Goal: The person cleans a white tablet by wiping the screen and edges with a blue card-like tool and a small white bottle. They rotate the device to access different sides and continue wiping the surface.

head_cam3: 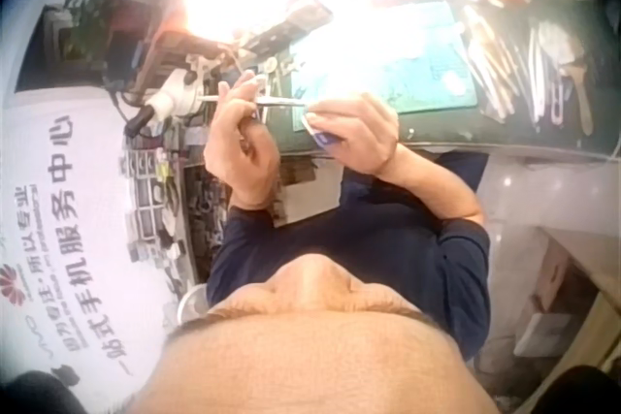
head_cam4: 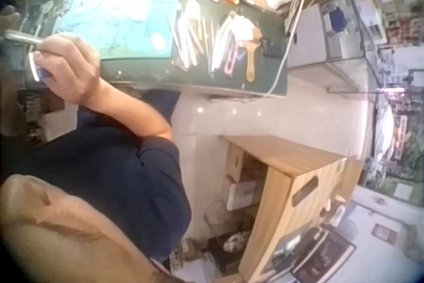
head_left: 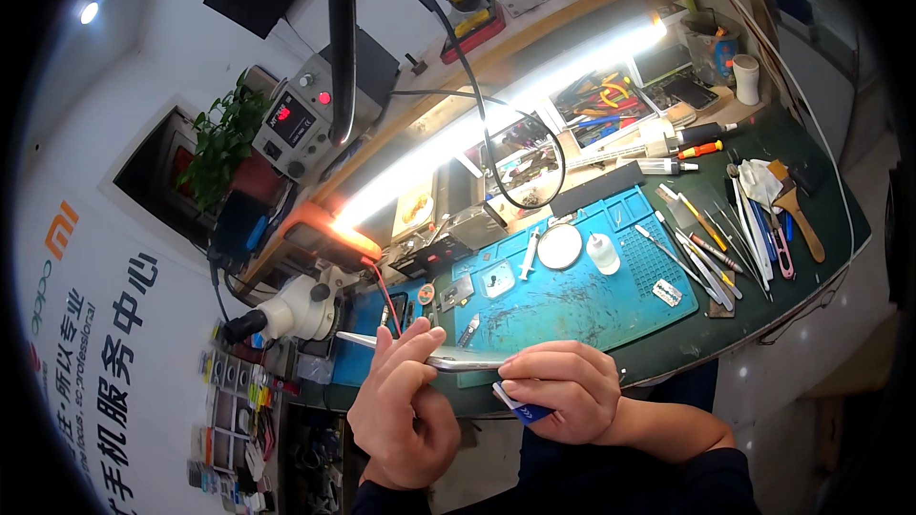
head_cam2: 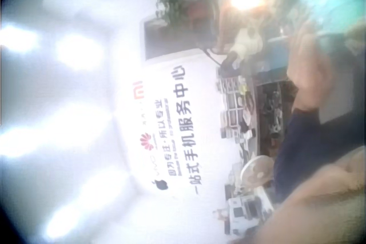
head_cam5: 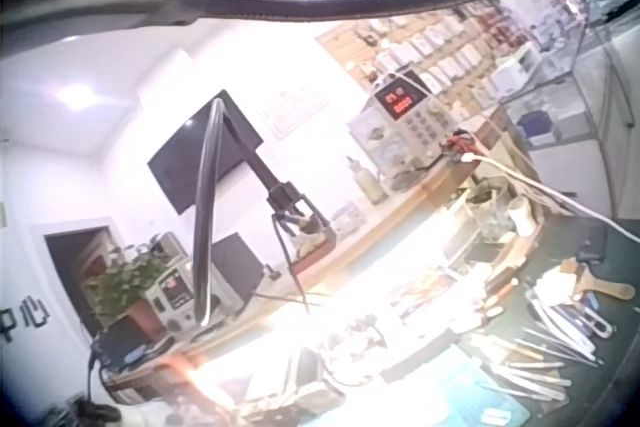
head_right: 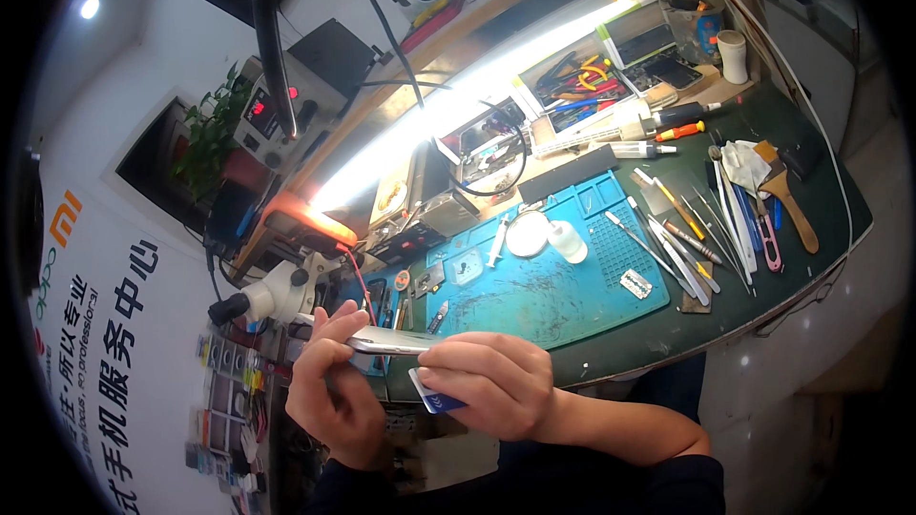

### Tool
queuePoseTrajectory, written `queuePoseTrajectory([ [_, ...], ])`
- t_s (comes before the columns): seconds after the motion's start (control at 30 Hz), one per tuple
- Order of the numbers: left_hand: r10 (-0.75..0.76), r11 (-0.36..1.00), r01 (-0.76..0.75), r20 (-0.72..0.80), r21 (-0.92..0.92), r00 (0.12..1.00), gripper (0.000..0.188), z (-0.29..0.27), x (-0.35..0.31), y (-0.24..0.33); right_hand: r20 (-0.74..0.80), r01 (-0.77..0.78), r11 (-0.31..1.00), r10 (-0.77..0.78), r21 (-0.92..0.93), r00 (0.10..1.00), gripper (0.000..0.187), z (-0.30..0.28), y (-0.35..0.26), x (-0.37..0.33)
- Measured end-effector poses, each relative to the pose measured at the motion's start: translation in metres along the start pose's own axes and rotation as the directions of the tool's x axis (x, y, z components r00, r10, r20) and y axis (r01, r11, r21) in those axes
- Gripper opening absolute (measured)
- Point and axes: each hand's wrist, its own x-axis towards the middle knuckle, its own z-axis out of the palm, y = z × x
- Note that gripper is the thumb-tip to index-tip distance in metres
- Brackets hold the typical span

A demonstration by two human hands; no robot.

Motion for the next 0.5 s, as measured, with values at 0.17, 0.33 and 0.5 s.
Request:
queuePoseTrajectory([
  [0.17, 0.015, 1.000, -0.015, -0.020, 0.005, 1.000, 0.026, -0.006, -0.002, 0.000, 0.032, 0.006, 0.999, -0.005, -0.049, 0.999, 0.025, 0.005, -0.003, 0.004],
  [0.33, 0.002, 1.000, -0.003, -0.050, -0.010, 0.999, 0.026, -0.006, -0.005, -0.004, 0.050, 0.007, 0.995, -0.002, -0.095, 0.999, 0.023, 0.009, -0.004, 0.002],
  [0.5, 0.007, 0.999, -0.006, -0.010, 0.043, 1.000, 0.027, -0.013, -0.006, -0.005, 0.064, 0.016, 0.992, -0.008, -0.122, 0.998, 0.027, 0.010, -0.007, -0.001],
])
